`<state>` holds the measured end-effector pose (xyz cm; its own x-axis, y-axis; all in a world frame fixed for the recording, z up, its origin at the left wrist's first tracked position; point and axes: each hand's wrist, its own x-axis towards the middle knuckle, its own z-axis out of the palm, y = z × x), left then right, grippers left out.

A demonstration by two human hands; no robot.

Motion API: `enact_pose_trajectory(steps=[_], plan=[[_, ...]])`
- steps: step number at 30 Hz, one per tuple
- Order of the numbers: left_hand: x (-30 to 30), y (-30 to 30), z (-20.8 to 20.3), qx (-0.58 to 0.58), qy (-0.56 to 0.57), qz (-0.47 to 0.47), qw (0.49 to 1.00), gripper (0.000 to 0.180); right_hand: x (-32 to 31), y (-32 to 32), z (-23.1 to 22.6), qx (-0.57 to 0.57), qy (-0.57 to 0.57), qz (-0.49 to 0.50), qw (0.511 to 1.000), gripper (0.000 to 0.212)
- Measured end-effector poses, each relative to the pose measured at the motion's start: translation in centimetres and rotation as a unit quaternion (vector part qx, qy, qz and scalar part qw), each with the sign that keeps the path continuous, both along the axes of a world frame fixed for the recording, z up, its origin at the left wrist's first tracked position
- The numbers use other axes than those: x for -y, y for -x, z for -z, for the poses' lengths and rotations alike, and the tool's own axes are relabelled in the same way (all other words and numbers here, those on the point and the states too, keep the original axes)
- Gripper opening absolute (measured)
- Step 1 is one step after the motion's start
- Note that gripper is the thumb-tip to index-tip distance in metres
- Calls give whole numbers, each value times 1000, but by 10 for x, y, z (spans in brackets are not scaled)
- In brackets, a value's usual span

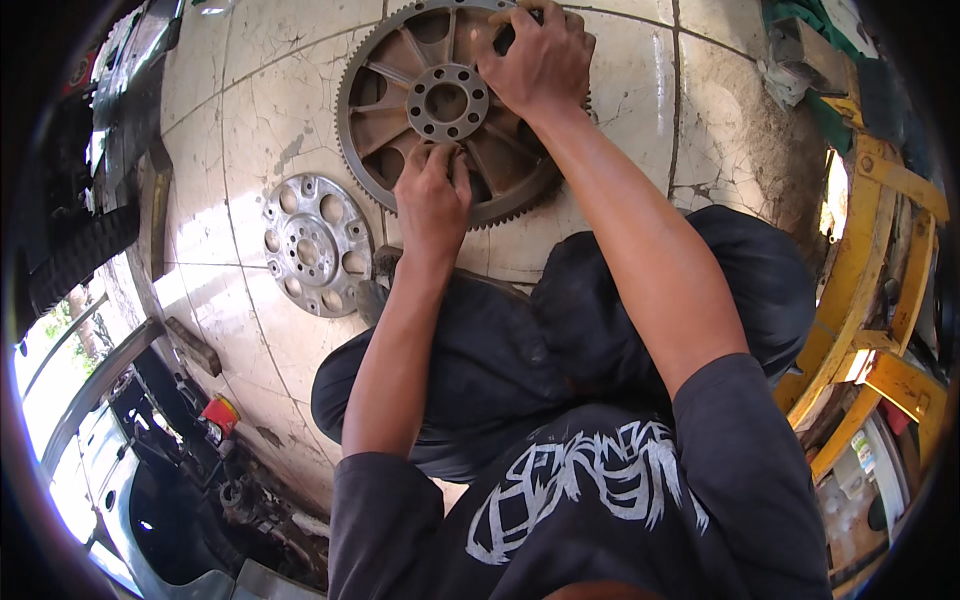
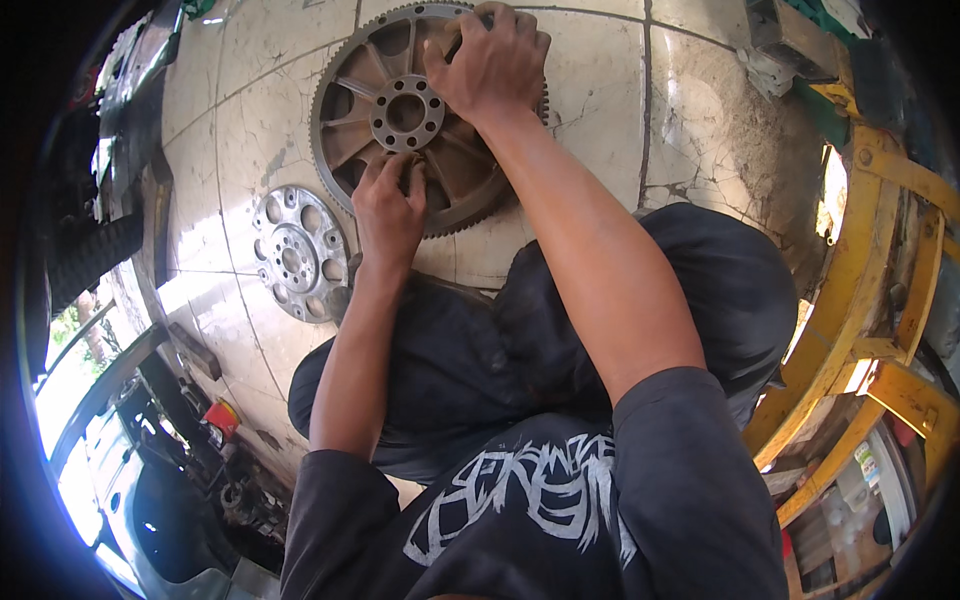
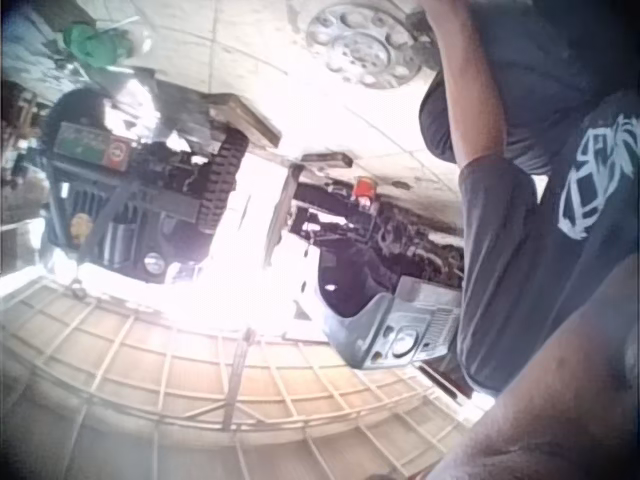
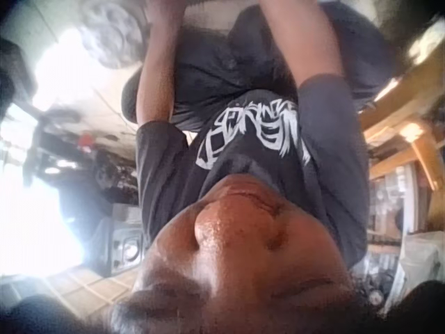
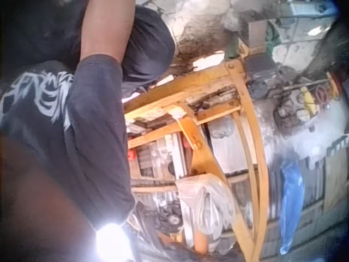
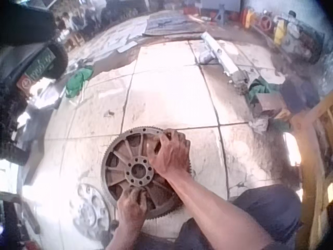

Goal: The person scrubs a large metal flywheel on the floor using a small abrasive pad, focusing on the inner spokes and rim. A smaller metal disc sits nearby. The person repeatedly rubs different sections of the flywheel surface.

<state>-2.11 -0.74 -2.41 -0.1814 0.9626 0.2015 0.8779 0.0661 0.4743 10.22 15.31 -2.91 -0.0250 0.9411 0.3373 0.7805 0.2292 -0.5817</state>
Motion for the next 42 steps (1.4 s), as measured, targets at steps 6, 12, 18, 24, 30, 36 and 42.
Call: enact_pose_trajectory(steps=[6,12,18,24,30,36,42], plan=[[15,10,-20,53,41,0,998,16,-2,1,23,28,-10,12,999,43],[-7,31,-58,138,74,-129,979,21,-1,2,1,-3,4,5,1000,32],[-7,36,-56,138,98,-98,981,25,-1,4,3,32,7,7,999,34],[-16,40,-52,154,117,-138,971,27,-4,0,25,67,-25,3,997,39],[-19,45,-60,282,125,-176,935,33,-6,1,23,46,-8,13,999,30],[-13,52,-79,499,64,-166,848,32,10,25,-34,-144,97,-171,970,38],[3,58,-89,591,-11,-150,792,26,72,18,-118,-165,147,-397,891,40]])
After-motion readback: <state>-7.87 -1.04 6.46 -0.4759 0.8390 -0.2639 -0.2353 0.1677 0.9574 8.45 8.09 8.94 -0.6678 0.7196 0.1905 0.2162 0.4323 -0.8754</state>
